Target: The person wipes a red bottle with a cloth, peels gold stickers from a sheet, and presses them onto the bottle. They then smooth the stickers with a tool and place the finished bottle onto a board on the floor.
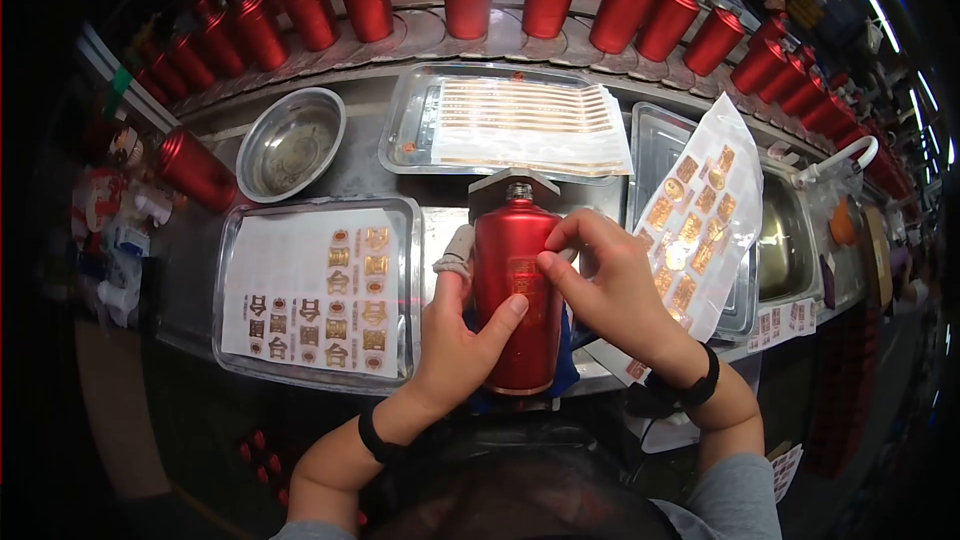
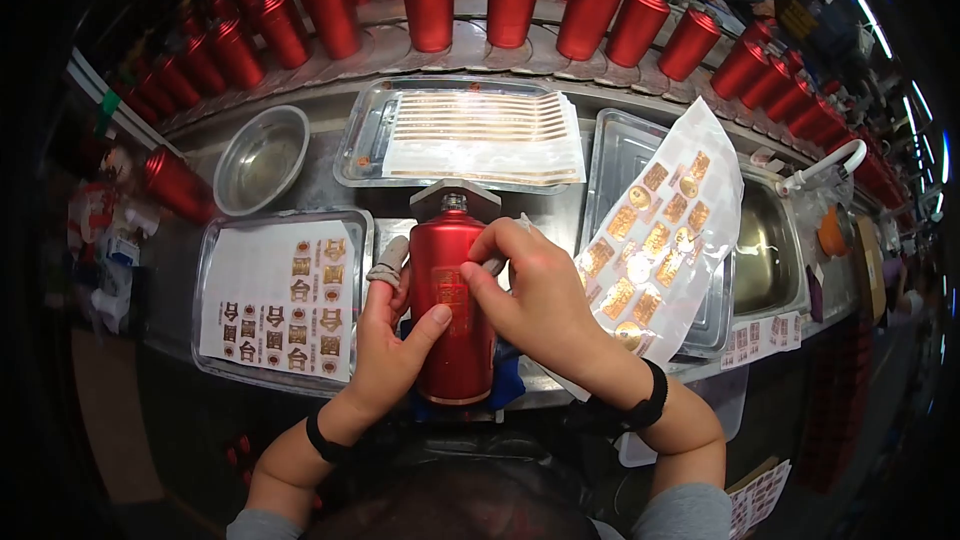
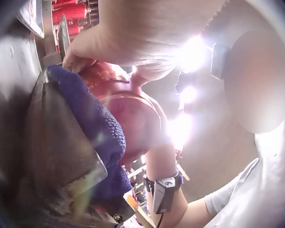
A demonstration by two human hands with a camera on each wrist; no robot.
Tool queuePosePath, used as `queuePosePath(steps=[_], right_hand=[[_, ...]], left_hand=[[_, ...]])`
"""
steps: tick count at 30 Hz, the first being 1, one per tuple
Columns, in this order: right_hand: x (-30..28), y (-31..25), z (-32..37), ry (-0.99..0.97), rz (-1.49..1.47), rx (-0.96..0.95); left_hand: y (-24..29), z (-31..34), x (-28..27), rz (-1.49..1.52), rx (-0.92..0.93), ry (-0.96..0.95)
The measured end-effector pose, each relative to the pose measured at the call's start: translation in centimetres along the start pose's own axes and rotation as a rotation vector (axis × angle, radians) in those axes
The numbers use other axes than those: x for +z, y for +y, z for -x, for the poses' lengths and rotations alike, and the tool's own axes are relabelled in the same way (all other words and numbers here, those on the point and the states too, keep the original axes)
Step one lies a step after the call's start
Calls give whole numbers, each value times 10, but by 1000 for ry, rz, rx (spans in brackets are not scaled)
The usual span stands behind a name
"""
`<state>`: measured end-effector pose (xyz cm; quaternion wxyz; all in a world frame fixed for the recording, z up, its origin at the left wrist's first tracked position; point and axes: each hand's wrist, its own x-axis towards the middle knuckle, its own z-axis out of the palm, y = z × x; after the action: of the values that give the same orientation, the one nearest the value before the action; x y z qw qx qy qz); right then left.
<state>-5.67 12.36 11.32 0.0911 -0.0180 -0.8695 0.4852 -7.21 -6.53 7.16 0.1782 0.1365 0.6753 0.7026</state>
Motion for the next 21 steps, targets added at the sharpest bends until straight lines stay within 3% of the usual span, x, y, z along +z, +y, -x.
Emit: queuePosePath(steps=[5,8,21], right_hand=[[10,15,20,-4,-357,394],[21,11,35,39,-517,358],[33,16,38,62,-523,340]], left_hand=[[1,-1,-5,65,-6,-9],[-3,-1,-7,89,-31,-19],[-9,0,-7,197,-52,-6]])
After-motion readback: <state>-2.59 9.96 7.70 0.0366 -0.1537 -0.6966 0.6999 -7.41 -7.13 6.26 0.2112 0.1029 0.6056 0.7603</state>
